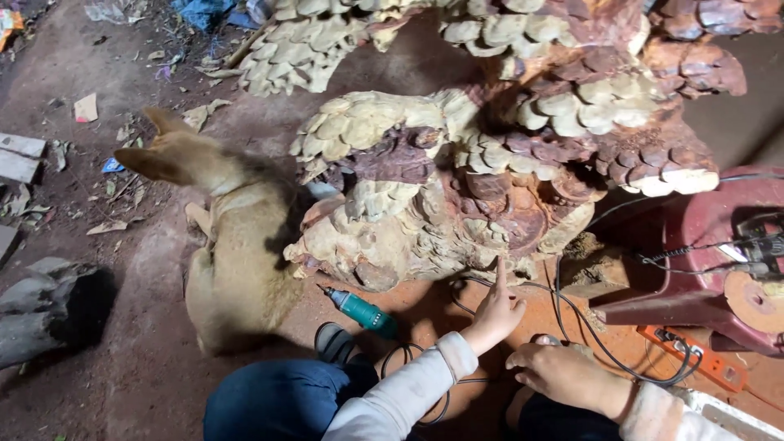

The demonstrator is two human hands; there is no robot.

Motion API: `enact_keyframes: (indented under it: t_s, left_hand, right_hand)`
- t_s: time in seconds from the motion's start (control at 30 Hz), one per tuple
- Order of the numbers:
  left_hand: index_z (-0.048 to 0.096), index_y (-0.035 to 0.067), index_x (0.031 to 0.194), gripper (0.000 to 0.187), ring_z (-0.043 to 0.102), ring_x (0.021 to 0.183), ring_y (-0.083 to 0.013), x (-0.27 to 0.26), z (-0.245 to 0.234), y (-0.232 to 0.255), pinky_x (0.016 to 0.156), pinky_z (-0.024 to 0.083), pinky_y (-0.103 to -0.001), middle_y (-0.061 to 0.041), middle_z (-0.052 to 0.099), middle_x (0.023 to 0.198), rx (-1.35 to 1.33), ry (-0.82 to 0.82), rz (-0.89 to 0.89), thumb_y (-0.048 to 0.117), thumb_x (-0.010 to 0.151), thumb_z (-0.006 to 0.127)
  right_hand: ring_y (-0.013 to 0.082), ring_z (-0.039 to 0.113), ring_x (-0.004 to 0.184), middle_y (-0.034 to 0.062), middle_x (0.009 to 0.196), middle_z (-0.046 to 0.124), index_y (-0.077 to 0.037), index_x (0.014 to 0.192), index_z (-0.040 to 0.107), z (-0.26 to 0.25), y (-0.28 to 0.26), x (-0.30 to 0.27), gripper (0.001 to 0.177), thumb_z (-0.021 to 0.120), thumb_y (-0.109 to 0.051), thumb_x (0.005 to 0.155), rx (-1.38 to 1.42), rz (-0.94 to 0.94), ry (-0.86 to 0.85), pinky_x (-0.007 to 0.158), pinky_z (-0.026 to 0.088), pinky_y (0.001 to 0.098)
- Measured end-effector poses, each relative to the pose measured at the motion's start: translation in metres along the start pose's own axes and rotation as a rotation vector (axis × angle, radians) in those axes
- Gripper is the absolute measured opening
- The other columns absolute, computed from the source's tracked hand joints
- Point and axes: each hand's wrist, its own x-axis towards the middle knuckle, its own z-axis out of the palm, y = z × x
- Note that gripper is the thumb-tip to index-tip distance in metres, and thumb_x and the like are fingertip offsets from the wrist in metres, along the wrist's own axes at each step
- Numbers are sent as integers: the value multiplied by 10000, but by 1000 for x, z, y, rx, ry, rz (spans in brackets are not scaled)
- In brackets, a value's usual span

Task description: Carving intricate details into a large wooden sculpture using a rotary tool and a manual chisel with a mallet.

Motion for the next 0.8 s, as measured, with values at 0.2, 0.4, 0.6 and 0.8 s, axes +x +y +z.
enact_keyframes:
  t_s: [0.2, 0.4, 0.6, 0.8]
  left_hand:
    - [-50, 106, 1649, 959, 619, 913, -266, -11, 29, 0, 734, 517, -356, -156, 603, 1120, 20, -110, 125, 233, 952, 598]
    - [15, 56, 1642, 901, 588, 988, -333, -26, 25, 31, 803, 496, -403, -206, 558, 1230, 86, -309, 57, 241, 953, 565]
    - [50, 205, 1665, 867, 586, 1238, -358, -27, 40, 32, 974, 517, -500, -122, 577, 1285, 77, -389, -95, 328, 967, 550]
    - [142, 62, 1639, 794, 637, 937, -338, -36, 29, 44, 752, 535, -416, -201, 643, 1146, 117, -344, 17, 175, 945, 511]
  right_hand:
    - [125, 741, 1011, -132, 1163, 747, -299, 1212, 710, 6, 47, -8, 368, 724, -280, 845, 185, -18, 0, 897, 596, 294]
    - [144, 766, 583, -22, 1030, 830, -192, 1225, 712, 11, 102, -34, 451, 786, -314, 797, 319, 121, 364, 613, 657, 259]
    - [277, 822, 972, 109, 993, 836, -198, 1126, 746, 8, 93, -48, 307, 714, -416, 911, 457, 224, 192, 860, 646, 407]
    - [148, 772, 1032, -65, 1254, 752, -213, 1261, 671, 67, 102, -12, 391, 728, -300, 884, 320, 95, 17, 977, 611, 314]
